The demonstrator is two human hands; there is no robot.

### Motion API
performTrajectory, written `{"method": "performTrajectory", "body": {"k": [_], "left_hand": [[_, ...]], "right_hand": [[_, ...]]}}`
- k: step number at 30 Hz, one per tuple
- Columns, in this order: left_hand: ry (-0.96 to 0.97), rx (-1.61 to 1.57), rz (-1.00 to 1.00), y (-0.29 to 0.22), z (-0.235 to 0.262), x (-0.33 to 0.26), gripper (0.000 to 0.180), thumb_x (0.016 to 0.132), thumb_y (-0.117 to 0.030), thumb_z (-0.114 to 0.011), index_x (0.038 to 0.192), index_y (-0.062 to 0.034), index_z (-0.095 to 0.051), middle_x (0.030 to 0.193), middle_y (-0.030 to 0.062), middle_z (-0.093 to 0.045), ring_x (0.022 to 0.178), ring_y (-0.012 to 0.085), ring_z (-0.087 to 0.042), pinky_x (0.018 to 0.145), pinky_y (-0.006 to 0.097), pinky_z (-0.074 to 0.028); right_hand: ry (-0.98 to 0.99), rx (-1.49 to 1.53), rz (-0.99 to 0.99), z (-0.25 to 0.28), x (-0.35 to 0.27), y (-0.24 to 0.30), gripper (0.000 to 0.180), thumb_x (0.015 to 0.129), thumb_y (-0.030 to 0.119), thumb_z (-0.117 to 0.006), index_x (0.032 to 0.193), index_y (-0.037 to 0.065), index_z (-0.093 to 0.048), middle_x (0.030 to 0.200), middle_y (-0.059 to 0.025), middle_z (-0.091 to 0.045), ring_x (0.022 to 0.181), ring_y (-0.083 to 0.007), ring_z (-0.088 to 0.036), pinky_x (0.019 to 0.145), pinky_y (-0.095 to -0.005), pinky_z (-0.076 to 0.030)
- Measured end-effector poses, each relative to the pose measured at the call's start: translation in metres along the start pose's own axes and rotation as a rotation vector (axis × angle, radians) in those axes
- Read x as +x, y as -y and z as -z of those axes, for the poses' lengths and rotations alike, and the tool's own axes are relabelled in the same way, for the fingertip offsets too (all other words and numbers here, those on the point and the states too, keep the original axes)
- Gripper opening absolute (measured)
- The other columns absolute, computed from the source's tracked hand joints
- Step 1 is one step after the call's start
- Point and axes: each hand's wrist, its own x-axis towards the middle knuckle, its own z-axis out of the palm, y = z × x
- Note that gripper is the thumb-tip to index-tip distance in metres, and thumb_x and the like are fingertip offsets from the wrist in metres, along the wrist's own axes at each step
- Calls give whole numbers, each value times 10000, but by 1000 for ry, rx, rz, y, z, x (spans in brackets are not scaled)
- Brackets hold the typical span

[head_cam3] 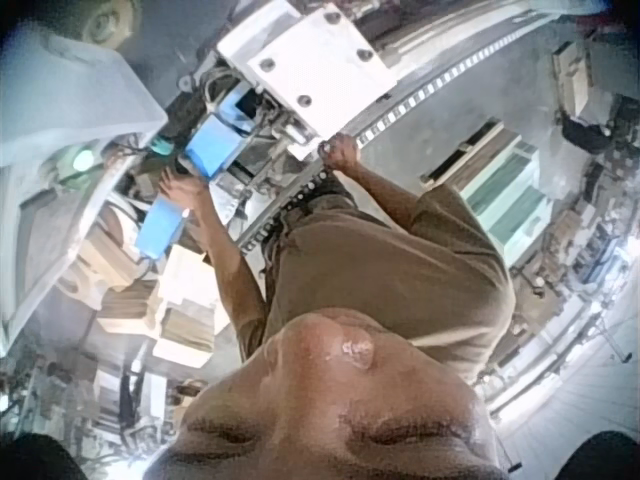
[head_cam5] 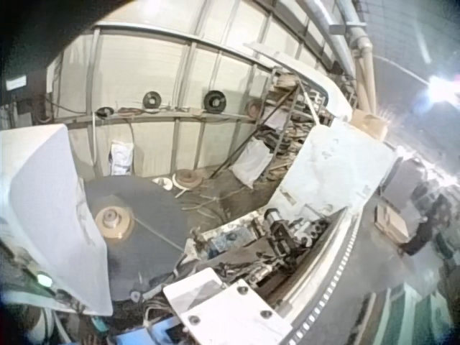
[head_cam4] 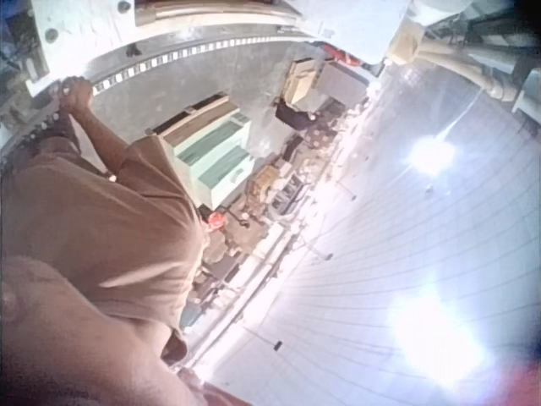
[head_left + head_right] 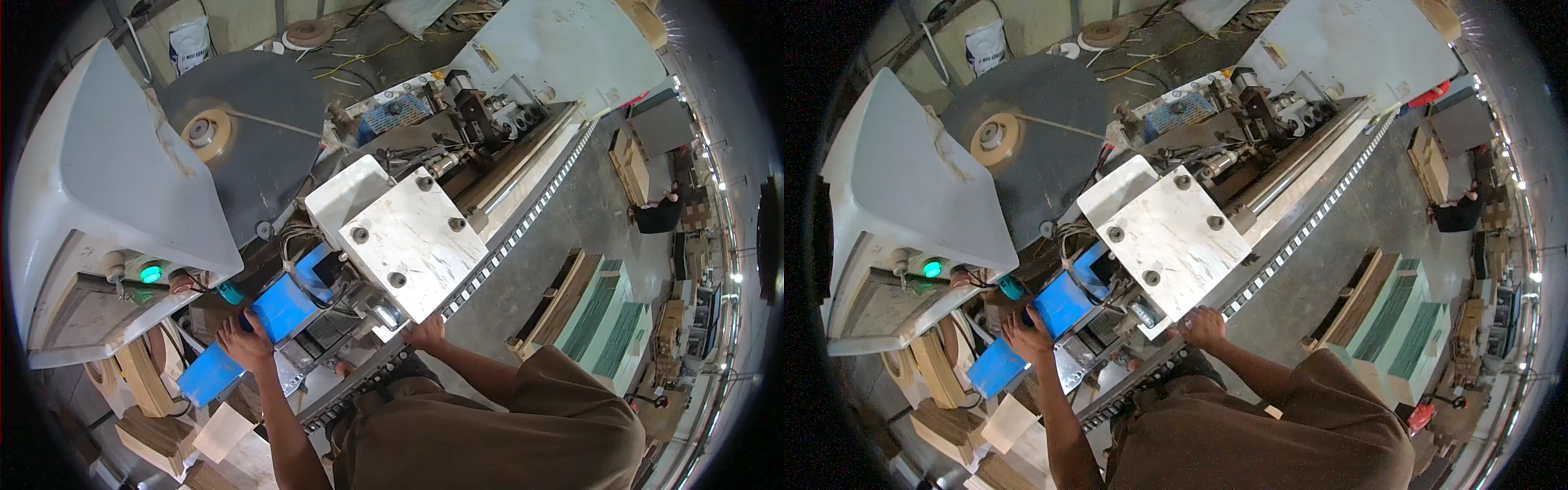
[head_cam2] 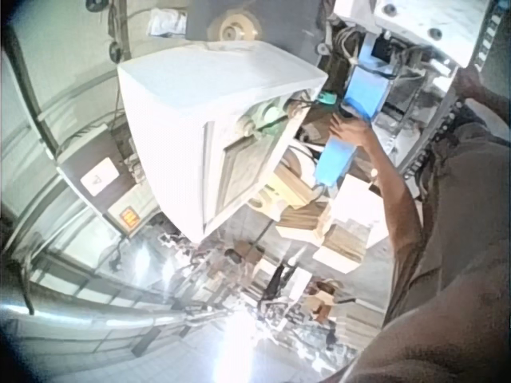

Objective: Operating an edge-banding machine by feeding wooden blocks into the conveyor for processing.

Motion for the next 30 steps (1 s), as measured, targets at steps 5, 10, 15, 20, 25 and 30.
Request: {"method": "performTrajectory", "body": {"k": [5, 10, 15, 20, 25, 30], "left_hand": [[21, -51, 1, 0, -11, 4, 553, 1041, -433, -566, 1164, 81, -731, 1248, 265, -711, 1211, 466, -618, 1159, 527, -400], [257, 2, 57, 12, 9, 5, 558, 1109, -475, -470, 1336, -19, -698, 1449, 180, -635, 1378, 431, -521, 1239, 532, -325], [167, -233, -263, 20, 53, 9, 550, 1023, -366, -683, 1372, 55, -625, 1371, 291, -620, 1281, 483, -570, 1102, 570, -447], [-64, -286, -523, 29, 270, -26, 710, 882, -491, -829, 1338, 33, -684, 1219, 256, -725, 1093, 416, -694, 1005, 489, -542], [63, 349, -444, 221, 260, -85, 502, 961, -454, -720, 1233, -33, -722, 1154, 177, -726, 1042, 379, -690, 920, 499, -547], [392, 399, -420, 280, 216, -98, 624, 917, -524, -734, 1304, -38, -674, 1240, 177, -695, 1130, 396, -651, 971, 535, -519]], "right_hand": [[-298, 271, 141, -12, 0, -14, 234, 915, 364, -706, 851, 149, -773, 848, -66, -759, 816, -276, -731, 778, -443, -586], [-276, 265, 173, -41, 3, -17, 223, 864, 354, -662, 918, 152, -740, 935, -91, -754, 930, -312, -724, 841, -454, -578], [-198, 261, 50, -41, 1, -34, 300, 904, 393, -626, 1004, 129, -727, 942, -132, -735, 953, -354, -718, 861, -490, -572], [-203, 264, 86, -37, 1, -28, 358, 925, 389, -587, 1082, 106, -741, 977, -179, -755, 942, -379, -731, 821, -503, -585], [-199, 275, 88, -25, -1, -18, 320, 914, 384, -615, 1021, 106, -729, 888, -165, -721, 914, -383, -715, 844, -507, -570], [-214, 269, 91, -33, 1, -24, 322, 914, 384, -602, 1010, 109, -741, 905, -161, -736, 912, -372, -724, 808, -500, -580]]}}
